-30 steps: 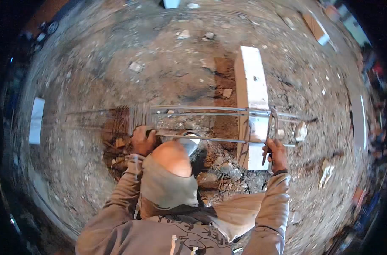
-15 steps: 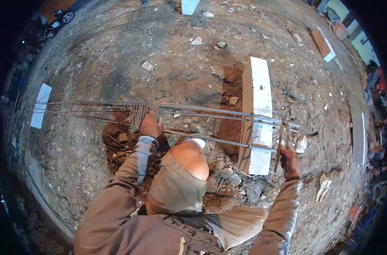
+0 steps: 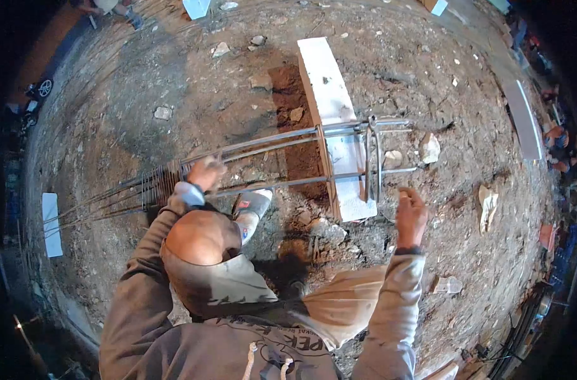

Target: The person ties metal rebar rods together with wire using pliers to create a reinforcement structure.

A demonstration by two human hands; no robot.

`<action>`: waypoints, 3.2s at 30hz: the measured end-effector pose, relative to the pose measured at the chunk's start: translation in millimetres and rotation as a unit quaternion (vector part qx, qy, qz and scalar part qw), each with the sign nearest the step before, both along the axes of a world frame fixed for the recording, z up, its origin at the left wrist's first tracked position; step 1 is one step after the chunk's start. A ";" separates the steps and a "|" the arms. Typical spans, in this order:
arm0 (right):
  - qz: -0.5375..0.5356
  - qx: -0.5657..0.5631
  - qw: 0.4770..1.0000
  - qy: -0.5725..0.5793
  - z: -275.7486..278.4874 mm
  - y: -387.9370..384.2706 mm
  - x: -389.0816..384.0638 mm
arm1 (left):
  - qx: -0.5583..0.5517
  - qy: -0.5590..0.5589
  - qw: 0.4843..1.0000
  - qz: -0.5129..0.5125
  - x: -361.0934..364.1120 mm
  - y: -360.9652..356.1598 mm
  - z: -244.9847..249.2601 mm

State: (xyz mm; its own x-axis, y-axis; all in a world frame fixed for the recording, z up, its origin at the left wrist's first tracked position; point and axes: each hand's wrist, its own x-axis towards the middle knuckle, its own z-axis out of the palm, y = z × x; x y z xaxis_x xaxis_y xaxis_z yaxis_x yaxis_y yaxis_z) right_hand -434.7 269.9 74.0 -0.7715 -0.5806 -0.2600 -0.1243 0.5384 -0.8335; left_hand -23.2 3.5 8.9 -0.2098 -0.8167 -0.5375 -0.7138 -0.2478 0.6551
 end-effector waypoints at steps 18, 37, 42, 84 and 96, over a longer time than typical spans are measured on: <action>0.027 0.005 0.902 -0.432 -113.8 -26.9 206.5 | 0.035 0.210 0.939 -0.271 -45.8 18.1 3.5; -0.026 -0.192 0.770 -0.608 -164.5 -107.6 222.6 | 0.182 0.109 0.958 -0.192 -55.4 36.6 -2.4; 0.253 -0.181 0.919 -0.241 -328.3 -99.2 227.7 | 0.130 0.085 0.955 -0.252 -52.5 33.0 -11.9; 0.096 -0.036 0.993 -0.051 -118.2 -94.3 254.6 | -0.058 0.224 0.936 -0.266 -56.1 41.0 -0.5; 0.161 -0.090 0.981 0.051 -95.4 -103.9 247.6 | -0.018 0.217 0.947 -0.235 -58.2 38.8 -0.4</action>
